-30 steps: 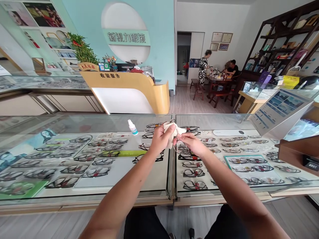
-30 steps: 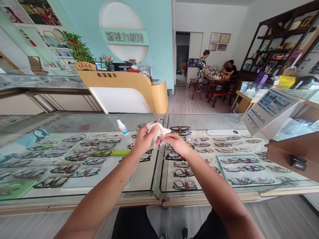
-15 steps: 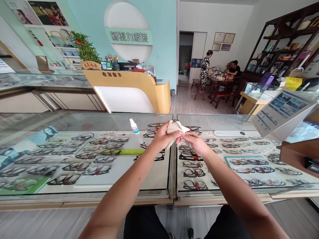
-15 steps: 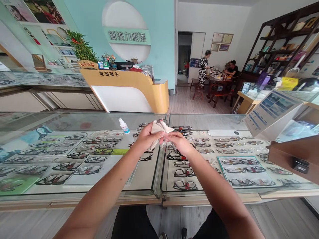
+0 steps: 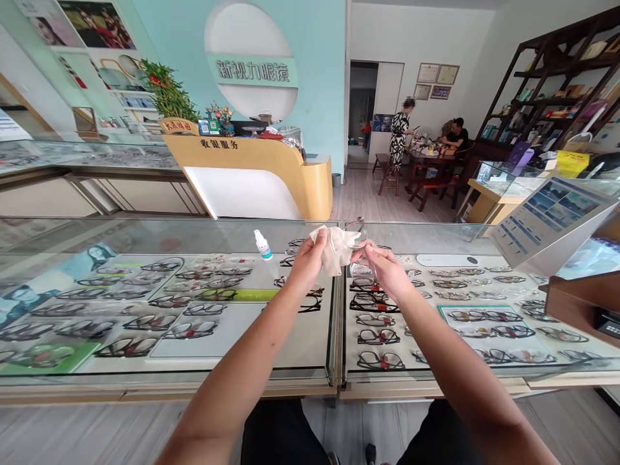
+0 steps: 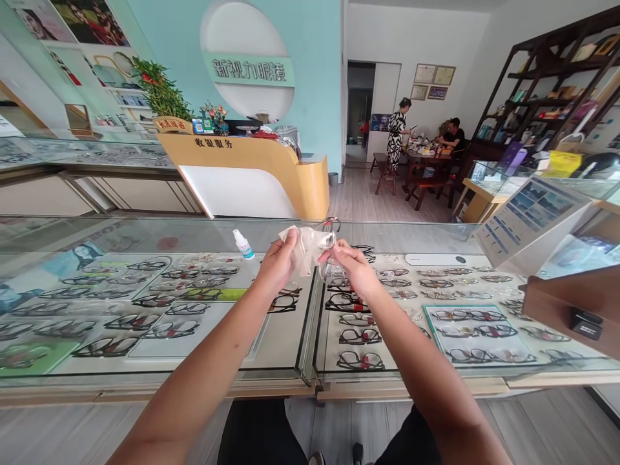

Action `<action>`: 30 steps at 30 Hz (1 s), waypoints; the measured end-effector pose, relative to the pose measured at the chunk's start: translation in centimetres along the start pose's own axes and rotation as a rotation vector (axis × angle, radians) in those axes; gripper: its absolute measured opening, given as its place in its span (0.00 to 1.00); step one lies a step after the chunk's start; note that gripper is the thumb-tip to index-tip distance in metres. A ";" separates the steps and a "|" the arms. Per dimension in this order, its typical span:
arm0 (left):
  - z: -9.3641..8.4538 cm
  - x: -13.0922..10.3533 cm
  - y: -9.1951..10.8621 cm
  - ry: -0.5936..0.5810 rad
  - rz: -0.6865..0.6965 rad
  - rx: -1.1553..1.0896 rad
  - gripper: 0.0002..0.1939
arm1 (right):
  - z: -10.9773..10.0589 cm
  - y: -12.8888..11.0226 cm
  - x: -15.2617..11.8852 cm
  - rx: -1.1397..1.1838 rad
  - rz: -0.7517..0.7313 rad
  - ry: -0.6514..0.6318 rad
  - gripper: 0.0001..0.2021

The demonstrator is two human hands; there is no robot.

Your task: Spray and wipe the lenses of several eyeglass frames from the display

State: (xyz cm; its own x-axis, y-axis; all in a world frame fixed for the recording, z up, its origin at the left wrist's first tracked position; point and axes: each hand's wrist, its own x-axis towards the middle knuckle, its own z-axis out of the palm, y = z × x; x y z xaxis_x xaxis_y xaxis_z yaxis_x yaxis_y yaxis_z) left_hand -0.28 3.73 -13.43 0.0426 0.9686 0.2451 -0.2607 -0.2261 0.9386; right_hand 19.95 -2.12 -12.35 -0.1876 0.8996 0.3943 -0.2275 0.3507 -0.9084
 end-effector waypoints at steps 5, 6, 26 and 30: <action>0.6 -0.9 -0.4 -0.095 -0.082 0.002 0.41 | -0.9 -0.4 0.4 0.040 -0.076 0.163 0.24; 0.8 -1.2 -0.5 -0.135 -0.096 0.005 0.41 | -0.9 -0.4 0.5 0.044 -0.079 0.172 0.24; 2.5 -3.1 -0.9 -0.289 -0.114 0.040 0.38 | 0.3 1.0 0.2 -0.033 -0.056 0.070 0.27; 2.4 -3.2 -1.0 -0.317 -0.122 0.005 0.37 | 0.5 0.9 0.3 0.013 -0.027 0.097 0.27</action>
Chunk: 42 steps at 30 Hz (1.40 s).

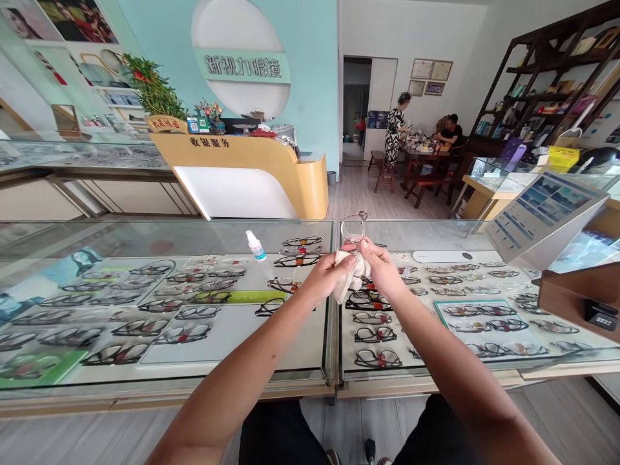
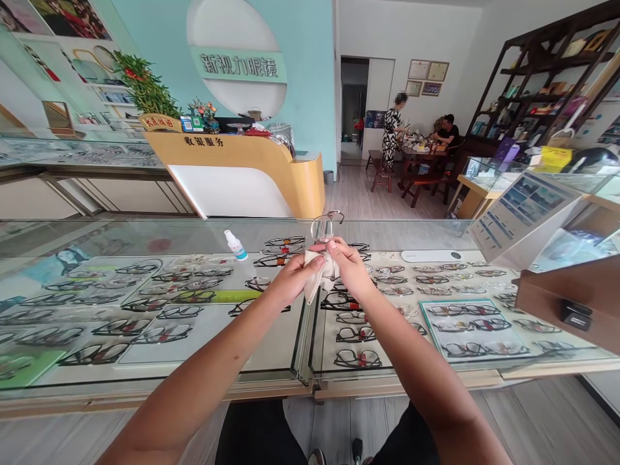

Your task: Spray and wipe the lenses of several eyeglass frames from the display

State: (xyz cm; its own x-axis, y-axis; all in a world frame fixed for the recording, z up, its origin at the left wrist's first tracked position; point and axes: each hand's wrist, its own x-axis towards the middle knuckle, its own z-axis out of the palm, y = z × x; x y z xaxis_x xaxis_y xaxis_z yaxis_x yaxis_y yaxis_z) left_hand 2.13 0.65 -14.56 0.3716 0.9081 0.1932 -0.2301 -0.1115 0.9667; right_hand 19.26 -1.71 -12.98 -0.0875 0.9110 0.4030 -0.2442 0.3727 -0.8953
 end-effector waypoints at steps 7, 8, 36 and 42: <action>-0.7 -0.2 0.7 -0.217 -0.046 0.040 0.30 | -0.1 -0.6 0.1 0.105 0.109 0.019 0.27; -0.8 -0.2 0.7 -0.229 -0.044 0.037 0.30 | -0.1 -0.6 0.1 0.105 0.119 0.022 0.28; 1.8 -0.5 -0.8 0.087 0.152 0.030 0.37 | 1.2 1.2 -0.7 0.004 0.050 0.040 0.30; 1.7 -0.5 -0.9 0.180 0.241 0.101 0.36 | 1.4 1.0 -0.8 0.009 0.026 0.010 0.27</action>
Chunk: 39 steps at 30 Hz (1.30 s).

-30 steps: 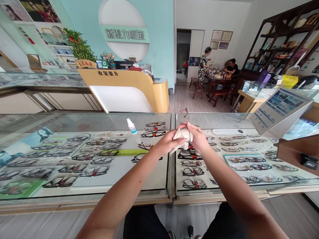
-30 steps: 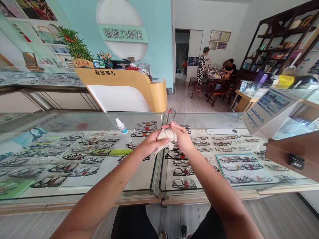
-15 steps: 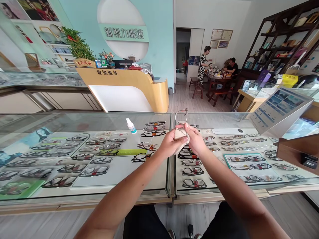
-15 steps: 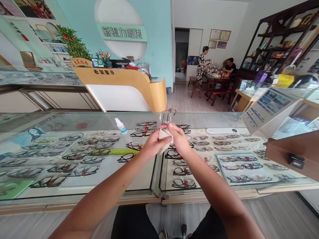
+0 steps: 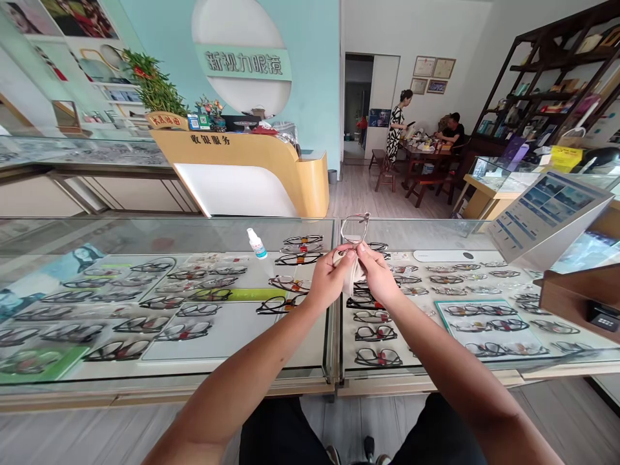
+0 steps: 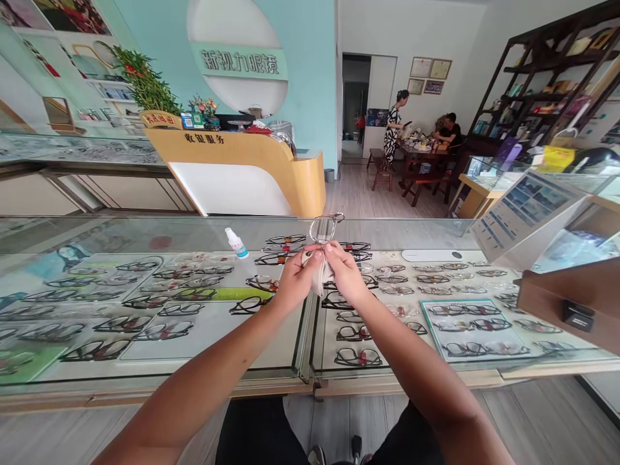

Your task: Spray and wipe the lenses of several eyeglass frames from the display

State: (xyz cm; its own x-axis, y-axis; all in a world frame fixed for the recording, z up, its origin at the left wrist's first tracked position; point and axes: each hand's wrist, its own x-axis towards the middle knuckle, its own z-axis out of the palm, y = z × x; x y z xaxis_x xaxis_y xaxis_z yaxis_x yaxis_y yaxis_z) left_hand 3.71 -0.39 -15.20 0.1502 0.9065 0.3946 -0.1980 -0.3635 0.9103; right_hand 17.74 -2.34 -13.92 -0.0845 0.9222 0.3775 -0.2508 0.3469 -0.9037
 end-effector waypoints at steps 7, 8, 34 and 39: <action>-0.2 0.1 0.2 -0.099 -0.042 0.056 0.40 | -0.3 -0.6 0.5 0.149 0.064 0.066 0.24; -0.3 0.1 0.1 -0.133 -0.068 0.040 0.40 | -0.4 -0.7 0.5 0.169 0.081 0.077 0.24; -0.4 -0.1 0.1 -0.251 -0.156 0.029 0.37 | -0.1 0.0 0.7 0.275 0.176 0.071 0.27; 0.1 -0.4 0.0 -0.135 -0.054 0.069 0.32 | 0.7 -0.2 0.2 0.245 0.141 0.029 0.27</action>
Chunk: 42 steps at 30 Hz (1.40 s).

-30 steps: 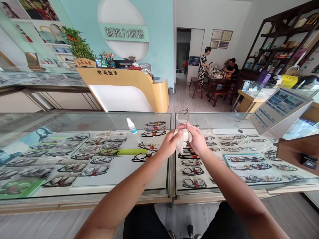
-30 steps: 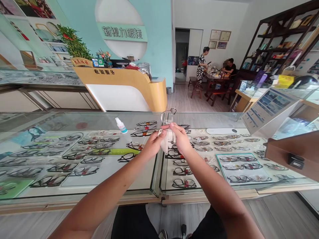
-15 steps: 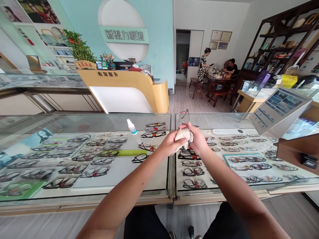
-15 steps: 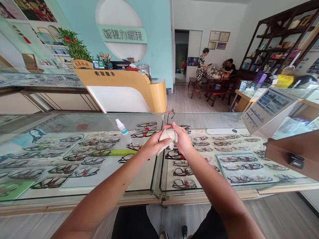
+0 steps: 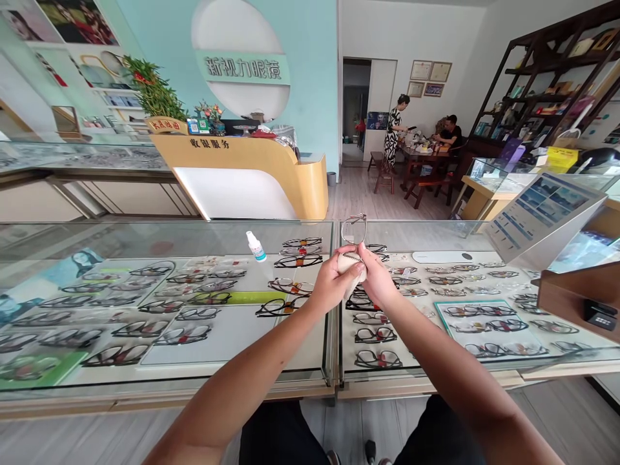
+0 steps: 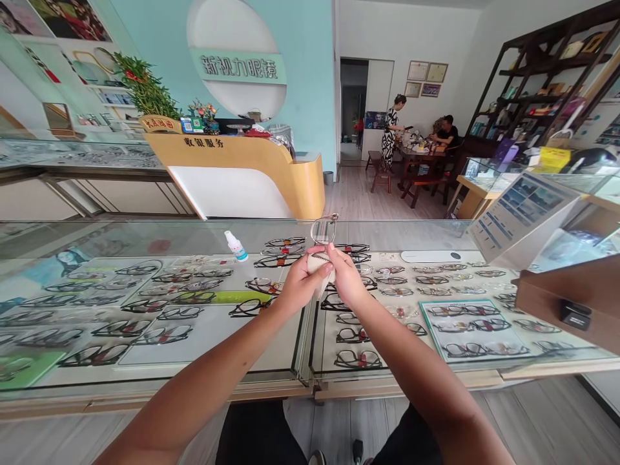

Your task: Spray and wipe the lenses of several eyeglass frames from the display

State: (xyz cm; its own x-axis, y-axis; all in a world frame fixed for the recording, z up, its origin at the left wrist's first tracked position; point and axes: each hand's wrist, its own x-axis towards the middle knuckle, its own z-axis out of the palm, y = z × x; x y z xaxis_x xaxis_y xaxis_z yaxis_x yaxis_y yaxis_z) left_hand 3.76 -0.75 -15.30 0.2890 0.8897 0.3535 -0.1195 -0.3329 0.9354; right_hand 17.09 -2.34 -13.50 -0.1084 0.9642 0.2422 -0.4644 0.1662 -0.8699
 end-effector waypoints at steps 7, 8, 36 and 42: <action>0.3 -0.1 0.5 0.151 0.037 -0.024 0.27 | 0.0 0.8 -0.3 -0.058 -0.019 0.002 0.28; 0.3 -0.1 0.7 0.165 0.036 -0.031 0.27 | 0.0 0.9 -0.3 -0.075 -0.025 -0.007 0.28; -1.6 0.6 1.2 -0.192 -0.168 -0.146 0.39 | -0.7 -1.0 0.1 0.030 0.012 0.062 0.28; -0.5 0.4 1.2 -0.052 -0.064 -0.119 0.35 | 0.6 -0.6 -0.5 -0.003 -0.008 -0.005 0.30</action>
State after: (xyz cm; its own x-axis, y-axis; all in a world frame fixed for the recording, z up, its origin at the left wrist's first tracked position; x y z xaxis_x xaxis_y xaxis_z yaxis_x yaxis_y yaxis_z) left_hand 3.23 -0.63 -14.03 0.3479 0.8895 0.2963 -0.2107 -0.2338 0.9492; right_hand 16.95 -3.05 -12.82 -0.1092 0.9617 0.2513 -0.4629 0.1745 -0.8690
